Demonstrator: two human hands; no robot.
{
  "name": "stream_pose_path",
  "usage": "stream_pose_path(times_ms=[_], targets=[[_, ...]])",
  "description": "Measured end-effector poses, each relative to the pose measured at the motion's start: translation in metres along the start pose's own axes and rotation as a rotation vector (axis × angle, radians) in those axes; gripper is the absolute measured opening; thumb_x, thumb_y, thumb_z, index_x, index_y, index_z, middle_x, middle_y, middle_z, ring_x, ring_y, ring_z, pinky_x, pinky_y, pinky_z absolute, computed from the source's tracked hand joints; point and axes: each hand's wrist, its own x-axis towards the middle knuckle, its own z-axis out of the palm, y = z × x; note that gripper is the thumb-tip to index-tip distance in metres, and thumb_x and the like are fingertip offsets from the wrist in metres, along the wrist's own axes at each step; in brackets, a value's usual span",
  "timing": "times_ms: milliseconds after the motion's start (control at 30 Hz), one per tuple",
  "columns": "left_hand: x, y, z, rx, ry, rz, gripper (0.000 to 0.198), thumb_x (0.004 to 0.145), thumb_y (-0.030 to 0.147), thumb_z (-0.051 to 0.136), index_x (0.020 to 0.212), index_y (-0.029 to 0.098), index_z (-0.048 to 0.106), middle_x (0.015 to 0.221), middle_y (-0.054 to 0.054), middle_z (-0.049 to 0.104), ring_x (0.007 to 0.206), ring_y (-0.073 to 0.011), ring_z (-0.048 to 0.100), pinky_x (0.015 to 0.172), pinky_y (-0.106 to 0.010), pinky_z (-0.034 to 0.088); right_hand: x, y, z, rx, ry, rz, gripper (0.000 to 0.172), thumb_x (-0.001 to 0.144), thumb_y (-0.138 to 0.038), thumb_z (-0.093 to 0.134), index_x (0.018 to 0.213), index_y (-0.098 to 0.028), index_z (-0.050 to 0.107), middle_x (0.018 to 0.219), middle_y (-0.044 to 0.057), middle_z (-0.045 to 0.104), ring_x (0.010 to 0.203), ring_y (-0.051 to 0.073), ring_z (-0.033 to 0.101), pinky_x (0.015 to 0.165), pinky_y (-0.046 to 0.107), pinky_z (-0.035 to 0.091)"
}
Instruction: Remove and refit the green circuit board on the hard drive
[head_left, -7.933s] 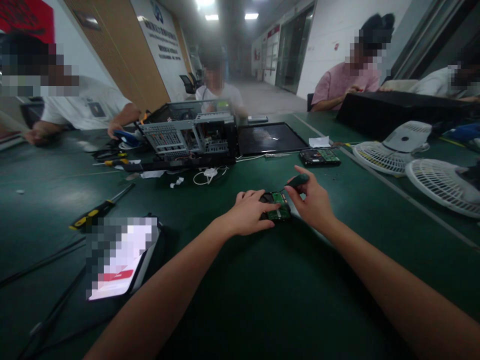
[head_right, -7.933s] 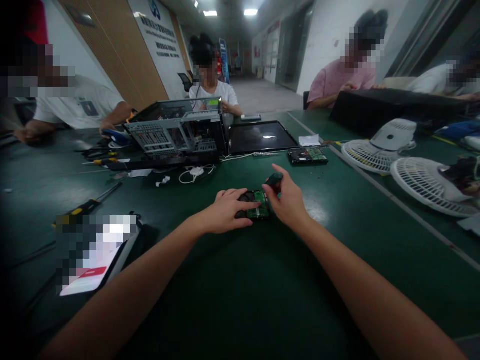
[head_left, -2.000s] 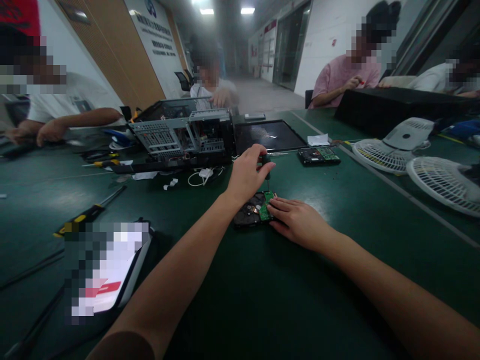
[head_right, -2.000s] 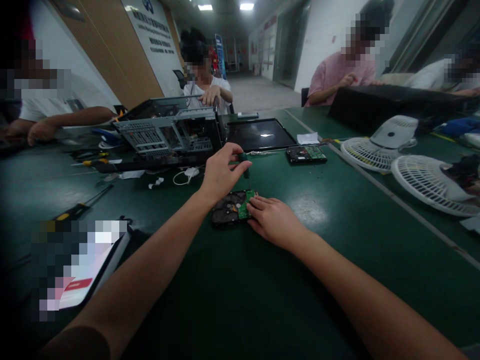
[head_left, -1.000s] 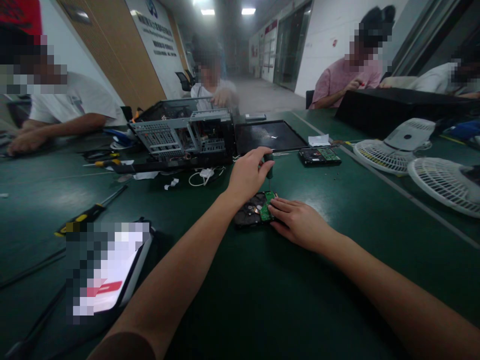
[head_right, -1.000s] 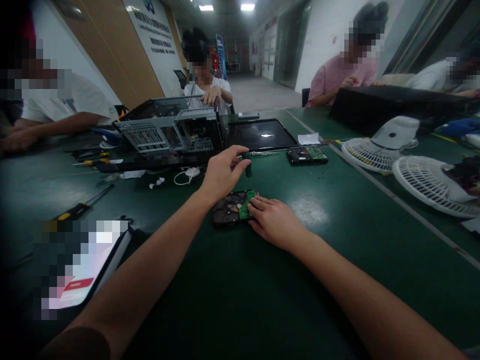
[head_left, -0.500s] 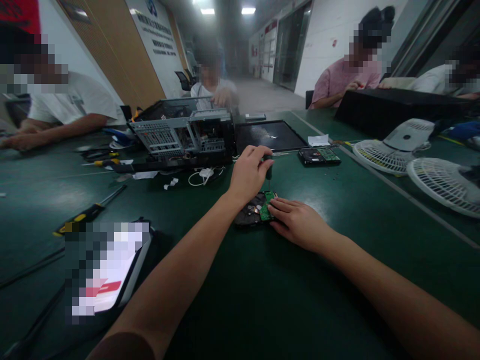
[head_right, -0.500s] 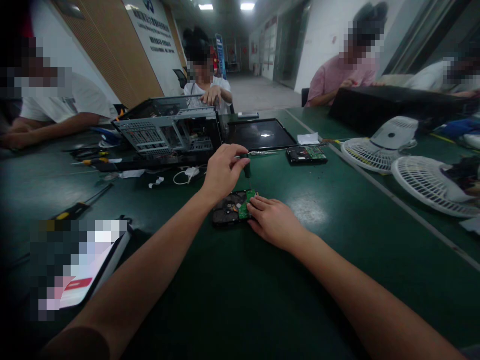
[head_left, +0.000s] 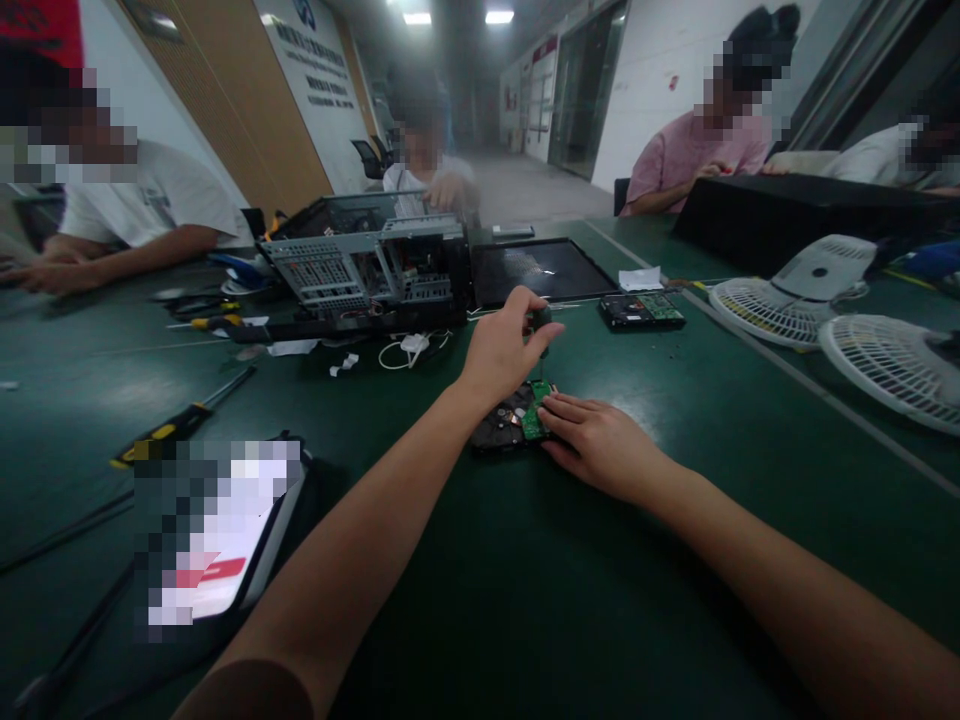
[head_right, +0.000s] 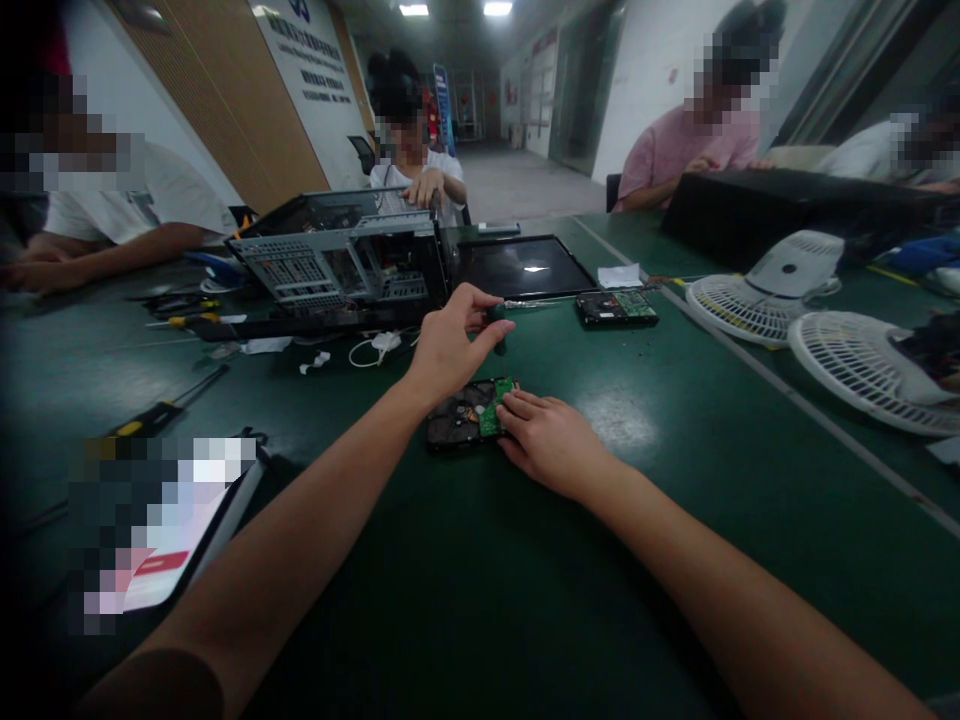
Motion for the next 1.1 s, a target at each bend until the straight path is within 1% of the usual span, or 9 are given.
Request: stream_pose_path(times_ms=[133, 267, 433, 533, 633, 833, 933, 1033, 1100], targets=[[-0.001, -0.002, 0.003, -0.057, 0.011, -0.01, 0.027, 0.09, 0.025, 0.075, 0.109, 0.023, 0.056, 0.105, -0.003, 0.074, 0.087, -0.0165, 0.072, 0.082, -0.032, 0.058, 0.0, -0.001, 0.0, -0.012, 0.005, -0.002, 0.038, 0.098, -0.028, 0.058, 0.131, -0.013, 0.068, 0.137, 0.017, 0.067, 0.132, 0.032, 0.06, 0.11, 0.05, 0.05], [0.0, 0.0, 0.001, -0.017, -0.005, 0.033, 0.024, 0.092, 0.021, 0.072, 0.111, 0.023, 0.059, 0.101, -0.001, 0.072, 0.087, -0.0163, 0.07, 0.082, -0.031, 0.058, 0.0, -0.002, 0.0, -0.049, -0.023, -0.001, 0.04, 0.1, -0.03, 0.056, 0.132, -0.01, 0.067, 0.138, 0.018, 0.066, 0.132, 0.032, 0.06, 0.11, 0.049, 0.05], [0.003, 0.002, -0.005, 0.076, 0.037, 0.063, 0.022, 0.09, 0.015, 0.071, 0.11, 0.023, 0.067, 0.114, -0.004, 0.067, 0.091, -0.0158, 0.068, 0.083, -0.03, 0.058, -0.001, -0.002, 0.001, -0.08, -0.021, 0.003, 0.04, 0.1, -0.028, 0.055, 0.134, -0.01, 0.065, 0.14, 0.018, 0.065, 0.133, 0.032, 0.06, 0.109, 0.049, 0.05], [0.004, -0.002, -0.008, 0.097, 0.052, 0.038, 0.025, 0.09, 0.011, 0.071, 0.111, 0.023, 0.069, 0.115, -0.004, 0.066, 0.086, -0.0145, 0.068, 0.085, -0.032, 0.058, -0.001, -0.001, 0.002, -0.087, -0.011, 0.0, 0.039, 0.1, -0.028, 0.056, 0.133, -0.01, 0.066, 0.139, 0.018, 0.066, 0.132, 0.031, 0.06, 0.108, 0.048, 0.051], [0.004, -0.006, -0.008, 0.083, 0.036, 0.037, 0.027, 0.09, 0.01, 0.069, 0.113, 0.023, 0.069, 0.114, -0.004, 0.068, 0.084, -0.0139, 0.068, 0.085, -0.032, 0.058, -0.001, -0.001, 0.002, -0.091, -0.013, -0.002, 0.038, 0.1, -0.028, 0.057, 0.133, -0.011, 0.066, 0.139, 0.017, 0.066, 0.133, 0.031, 0.06, 0.108, 0.048, 0.051], [0.004, -0.008, -0.008, 0.062, 0.03, 0.06, 0.025, 0.093, 0.012, 0.066, 0.116, 0.022, 0.07, 0.114, -0.004, 0.072, 0.087, -0.0145, 0.07, 0.087, -0.032, 0.058, 0.0, -0.003, 0.004, -0.121, -0.011, 0.016, 0.04, 0.101, -0.03, 0.055, 0.134, -0.01, 0.065, 0.14, 0.017, 0.065, 0.134, 0.031, 0.059, 0.11, 0.047, 0.049], [0.005, -0.006, -0.009, 0.049, 0.034, 0.07, 0.02, 0.094, 0.015, 0.065, 0.112, 0.023, 0.071, 0.109, -0.003, 0.075, 0.089, -0.0152, 0.071, 0.087, -0.032, 0.058, 0.0, -0.003, 0.006, -0.123, -0.004, 0.013, 0.04, 0.101, -0.03, 0.055, 0.134, -0.01, 0.065, 0.14, 0.016, 0.065, 0.134, 0.03, 0.059, 0.109, 0.047, 0.049], [0.005, -0.004, -0.011, 0.041, 0.037, 0.034, 0.013, 0.093, 0.021, 0.07, 0.106, 0.023, 0.07, 0.101, -0.002, 0.076, 0.087, -0.0159, 0.071, 0.082, -0.031, 0.058, -0.001, -0.001, 0.007, -0.126, 0.008, 0.013, 0.039, 0.101, -0.03, 0.056, 0.134, -0.011, 0.065, 0.14, 0.015, 0.065, 0.133, 0.03, 0.06, 0.109, 0.046, 0.049], [0.005, -0.004, -0.011, 0.034, 0.045, -0.002, 0.013, 0.091, 0.026, 0.074, 0.103, 0.022, 0.069, 0.096, -0.002, 0.076, 0.083, -0.0158, 0.071, 0.076, -0.029, 0.058, -0.001, 0.0, 0.008, -0.13, 0.01, 0.012, 0.039, 0.101, -0.03, 0.057, 0.134, -0.012, 0.066, 0.14, 0.015, 0.066, 0.132, 0.03, 0.06, 0.109, 0.046, 0.049]])
